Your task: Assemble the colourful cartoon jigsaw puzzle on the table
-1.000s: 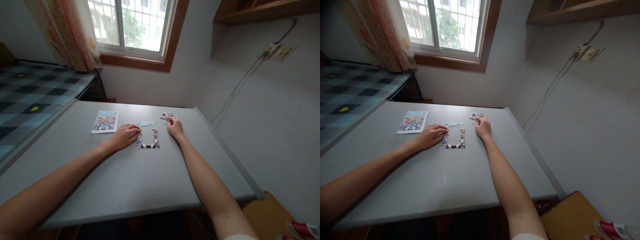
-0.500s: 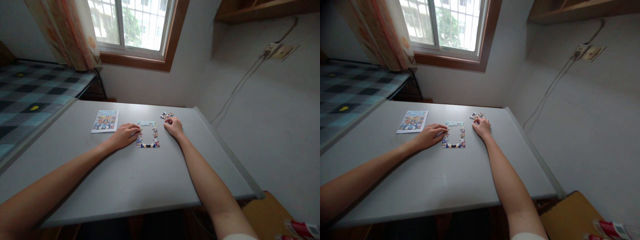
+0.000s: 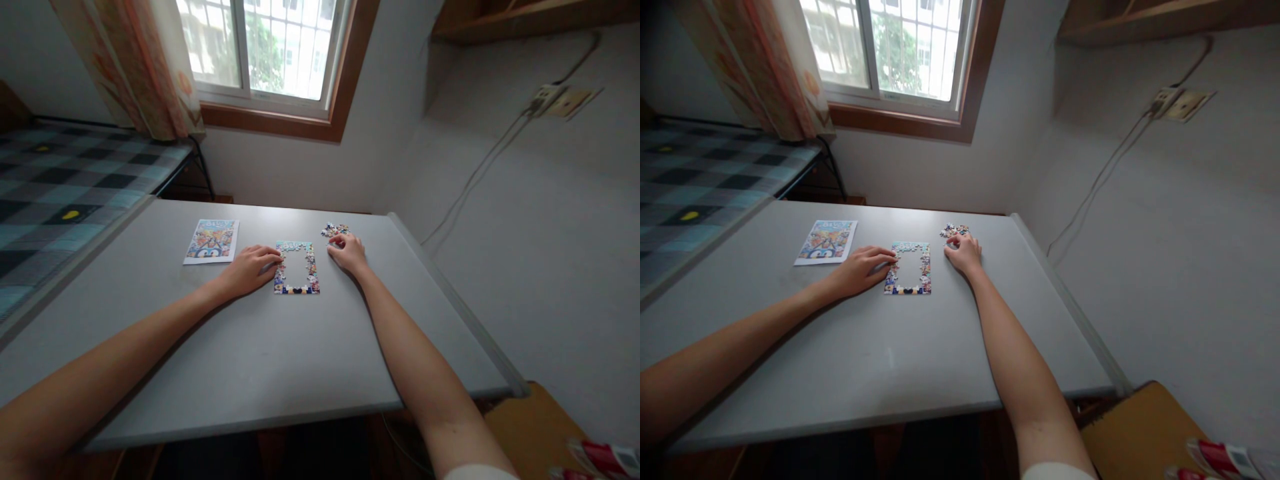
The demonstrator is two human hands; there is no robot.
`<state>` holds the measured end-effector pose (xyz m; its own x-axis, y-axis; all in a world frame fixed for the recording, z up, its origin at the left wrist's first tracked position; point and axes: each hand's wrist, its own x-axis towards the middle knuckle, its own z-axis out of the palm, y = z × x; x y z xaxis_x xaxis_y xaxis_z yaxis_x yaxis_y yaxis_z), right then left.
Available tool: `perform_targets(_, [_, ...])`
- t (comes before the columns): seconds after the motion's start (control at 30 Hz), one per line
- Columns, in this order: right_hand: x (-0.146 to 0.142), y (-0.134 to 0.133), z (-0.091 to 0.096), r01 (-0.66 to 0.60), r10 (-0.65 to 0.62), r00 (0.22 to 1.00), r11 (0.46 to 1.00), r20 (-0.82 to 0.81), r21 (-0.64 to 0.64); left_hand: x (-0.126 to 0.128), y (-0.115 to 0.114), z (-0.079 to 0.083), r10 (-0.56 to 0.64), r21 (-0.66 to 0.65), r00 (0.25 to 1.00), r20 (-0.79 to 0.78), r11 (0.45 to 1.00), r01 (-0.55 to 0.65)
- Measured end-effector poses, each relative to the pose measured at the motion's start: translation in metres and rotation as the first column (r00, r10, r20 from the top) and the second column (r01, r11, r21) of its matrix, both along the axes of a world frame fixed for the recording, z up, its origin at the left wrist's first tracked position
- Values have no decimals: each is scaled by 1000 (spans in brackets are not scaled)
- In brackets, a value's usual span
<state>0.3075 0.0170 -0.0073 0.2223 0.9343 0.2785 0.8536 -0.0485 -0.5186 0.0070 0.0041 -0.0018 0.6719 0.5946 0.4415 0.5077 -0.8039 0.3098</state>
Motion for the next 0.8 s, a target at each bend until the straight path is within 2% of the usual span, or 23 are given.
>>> perform_targets(0.37, [1, -1, 4, -19, 18, 999, 999, -29, -46, 0, -1, 0, -4, 8, 1000, -3, 1000, 4])
perform_targets(0.47, [4, 1, 3, -39, 37, 996, 999, -85, -28, 0, 0, 0, -5, 6, 1000, -1, 1000, 5])
perform_targets(0.53, [4, 3, 3, -81, 79, 981, 997, -179, -4, -1, 1, -1, -4, 5, 1000, 2, 1000, 4])
perform_targets(0.63, [-2, 3, 5, -184, 212, 884, 977, -416, 107, -1, 1, -1, -2, 6, 1000, 3, 1000, 2])
perform_targets(0.7, [-10, 2, 6, -235, 302, 762, 953, -573, 190, 0, 0, -1, 0, 11, 1000, -4, 1000, 0])
perform_targets(0.8, [-23, -3, 7, -295, 335, 573, 936, -748, 193, -1, 0, -1, -2, 21, 1000, -10, 1000, 2])
